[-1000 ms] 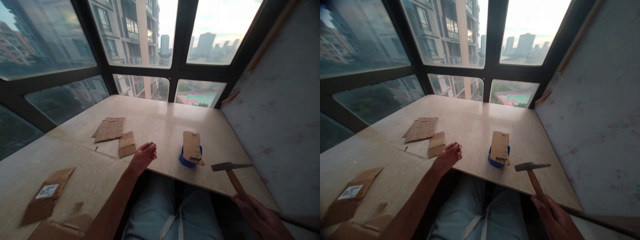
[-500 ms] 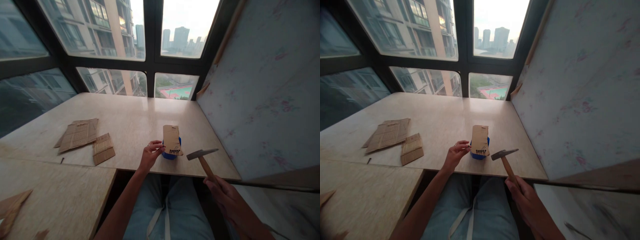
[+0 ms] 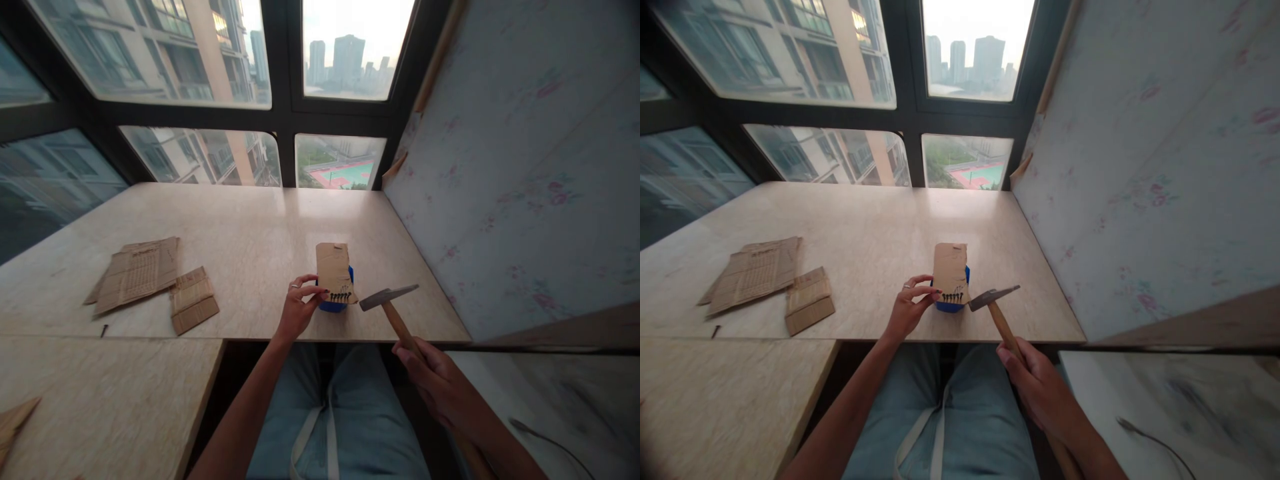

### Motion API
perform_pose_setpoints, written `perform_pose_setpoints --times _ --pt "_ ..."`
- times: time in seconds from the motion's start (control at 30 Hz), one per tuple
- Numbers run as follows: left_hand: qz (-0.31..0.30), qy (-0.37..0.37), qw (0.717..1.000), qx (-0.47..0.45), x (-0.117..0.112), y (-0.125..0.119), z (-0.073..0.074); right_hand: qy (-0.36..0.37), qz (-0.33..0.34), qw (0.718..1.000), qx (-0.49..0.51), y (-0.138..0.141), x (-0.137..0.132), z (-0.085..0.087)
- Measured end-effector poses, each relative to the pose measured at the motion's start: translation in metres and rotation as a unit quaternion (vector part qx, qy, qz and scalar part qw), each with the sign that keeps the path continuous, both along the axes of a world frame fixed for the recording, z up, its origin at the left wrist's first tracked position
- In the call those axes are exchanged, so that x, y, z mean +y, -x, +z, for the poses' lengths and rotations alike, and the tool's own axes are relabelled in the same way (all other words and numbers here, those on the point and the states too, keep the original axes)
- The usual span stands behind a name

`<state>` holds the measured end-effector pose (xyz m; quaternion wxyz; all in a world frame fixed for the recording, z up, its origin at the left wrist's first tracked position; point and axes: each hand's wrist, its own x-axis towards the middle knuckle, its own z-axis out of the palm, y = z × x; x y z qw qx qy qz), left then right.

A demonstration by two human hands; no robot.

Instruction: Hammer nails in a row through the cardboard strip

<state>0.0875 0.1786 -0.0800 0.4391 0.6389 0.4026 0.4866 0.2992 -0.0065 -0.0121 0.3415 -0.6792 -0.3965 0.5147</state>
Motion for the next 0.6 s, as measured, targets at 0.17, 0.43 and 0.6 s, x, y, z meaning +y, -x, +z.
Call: perform_pose_setpoints --times 0.17,0.43,0.6 --pt "-0.013 -0.002 1.000 0.003 0.002 -0.002 -0.003 0.011 -0.005 1.000 -0.002 0.003 0.002 0.003" --pt "-0.008 -0.017 0.999 0.039 0.003 -0.002 -0.010 -0.006 0.009 1.000 -0.006 0.007 0.007 0.008" --pt "0.001 -0.041 0.998 0.054 0.002 -0.002 -0.010 -0.013 0.005 1.000 0.005 0.008 0.008 0.007"
